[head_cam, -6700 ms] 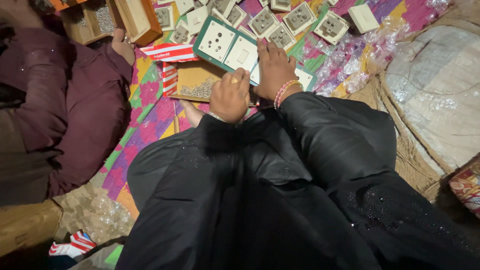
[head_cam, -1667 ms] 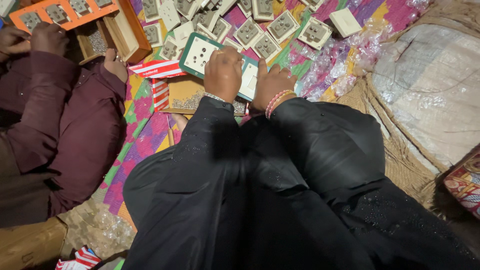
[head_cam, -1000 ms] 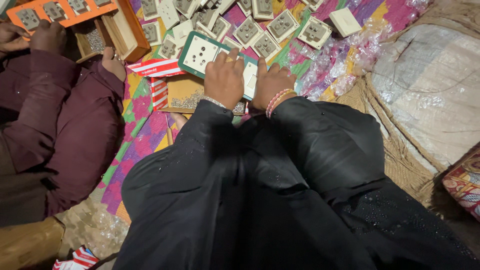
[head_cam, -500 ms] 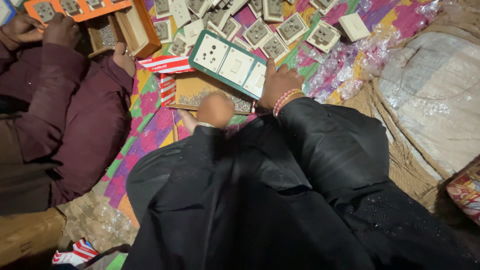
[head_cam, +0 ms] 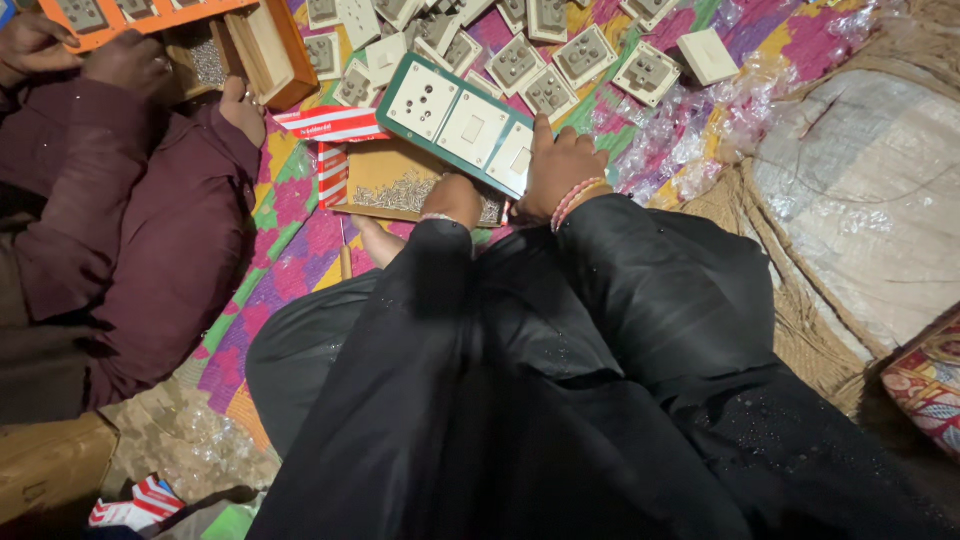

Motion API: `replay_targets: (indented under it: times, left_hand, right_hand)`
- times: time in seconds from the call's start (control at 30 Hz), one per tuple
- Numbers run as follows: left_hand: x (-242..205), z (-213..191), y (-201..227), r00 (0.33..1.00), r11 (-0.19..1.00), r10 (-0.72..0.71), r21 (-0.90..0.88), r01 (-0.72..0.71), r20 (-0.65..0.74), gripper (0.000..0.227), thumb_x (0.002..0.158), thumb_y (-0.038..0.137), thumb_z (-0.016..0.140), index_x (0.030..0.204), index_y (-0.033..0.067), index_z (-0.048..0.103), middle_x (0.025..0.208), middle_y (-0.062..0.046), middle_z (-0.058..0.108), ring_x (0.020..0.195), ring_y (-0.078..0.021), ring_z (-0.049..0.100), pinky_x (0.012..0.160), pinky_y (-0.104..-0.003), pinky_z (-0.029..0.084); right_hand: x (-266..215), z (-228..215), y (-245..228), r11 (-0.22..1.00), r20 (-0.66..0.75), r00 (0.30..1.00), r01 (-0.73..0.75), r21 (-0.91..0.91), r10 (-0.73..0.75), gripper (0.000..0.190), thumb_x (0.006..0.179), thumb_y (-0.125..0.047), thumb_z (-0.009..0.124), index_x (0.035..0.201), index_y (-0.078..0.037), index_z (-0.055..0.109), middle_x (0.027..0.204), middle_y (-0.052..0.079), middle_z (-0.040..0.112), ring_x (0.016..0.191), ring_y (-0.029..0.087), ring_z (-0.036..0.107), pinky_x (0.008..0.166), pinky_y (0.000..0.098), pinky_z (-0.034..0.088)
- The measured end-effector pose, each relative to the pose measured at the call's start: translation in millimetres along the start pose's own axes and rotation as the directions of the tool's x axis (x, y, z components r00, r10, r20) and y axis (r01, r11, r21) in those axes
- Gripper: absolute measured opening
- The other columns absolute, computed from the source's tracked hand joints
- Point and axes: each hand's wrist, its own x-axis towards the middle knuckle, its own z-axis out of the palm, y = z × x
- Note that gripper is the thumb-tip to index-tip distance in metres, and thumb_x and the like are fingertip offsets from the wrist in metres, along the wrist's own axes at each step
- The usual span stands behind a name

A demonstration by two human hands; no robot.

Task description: The person sits on the floor and assembles electrical components by hand. They place white plastic sockets and switches into green and orange frames, securing them with small metal pins from a nearby box.

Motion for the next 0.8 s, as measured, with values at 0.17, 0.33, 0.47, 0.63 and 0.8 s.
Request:
replay_targets:
  times: [0.17,0.33,0.47,0.63,0.8]
  left_hand:
    - [-37,-34,-11,0.848,0.889,0.453,0.073,-0.451,-0.274,0.016,0.089,0.014,0.066,0.086,0.0027,0.077,0.091,-0.020,0.073,0.094,-0.0388,0.069,0.085,-0.048,0.053]
    - [-73,-67,-1,0.912,0.828,0.186,-0.441,-0.346,-0.366,0.013,0.087,0.006,0.066,0.094,0.0006,0.076,0.090,-0.017,0.075,0.088,-0.0302,0.073,0.078,-0.038,0.056]
    - [-84,-89,22,0.958,0.634,0.107,-0.723,-0.273,-0.267,0.016,0.089,0.008,0.069,0.103,0.0015,0.073,0.093,-0.012,0.078,0.083,-0.0186,0.077,0.074,-0.030,0.059]
    - [-89,-99,56,0.879,0.765,0.207,-0.488,-0.419,-0.430,0.015,0.086,0.012,0.075,0.095,0.0000,0.074,0.090,-0.015,0.074,0.083,-0.0282,0.074,0.074,-0.037,0.057]
    - [-87,-103,73,0.721,0.811,0.430,-0.118,-0.573,-0.543,0.009,0.086,0.013,0.075,0.086,0.0040,0.072,0.092,-0.015,0.069,0.094,-0.0384,0.064,0.085,-0.048,0.051]
  right_hand:
    - [5,-12,14,0.995,0.057,0.996,0.062,0.079,-0.067,0.116,0.064,-0.051,0.093,0.153,-0.009,0.031,0.134,0.025,0.058,0.124,0.047,0.057,0.102,0.0558,0.047]
    - [22,-8,32,0.959,0.095,0.993,0.047,0.280,-0.076,0.080,0.088,-0.049,0.070,0.148,-0.004,0.042,0.128,0.028,0.063,0.119,0.045,0.062,0.100,0.0504,0.048]
    - [29,3,44,0.926,-0.007,0.991,0.127,0.356,-0.134,0.059,0.097,-0.042,0.056,0.142,-0.003,0.053,0.126,0.028,0.065,0.116,0.044,0.063,0.100,0.0493,0.047]
    - [29,6,46,0.920,-0.055,0.990,0.141,0.367,-0.130,0.049,0.098,-0.037,0.055,0.135,-0.004,0.059,0.123,0.026,0.067,0.113,0.044,0.063,0.097,0.0504,0.048]
    - [29,7,45,0.926,-0.073,0.988,0.150,0.347,-0.133,0.043,0.096,-0.031,0.056,0.131,-0.005,0.061,0.117,0.025,0.069,0.108,0.044,0.065,0.094,0.0512,0.049]
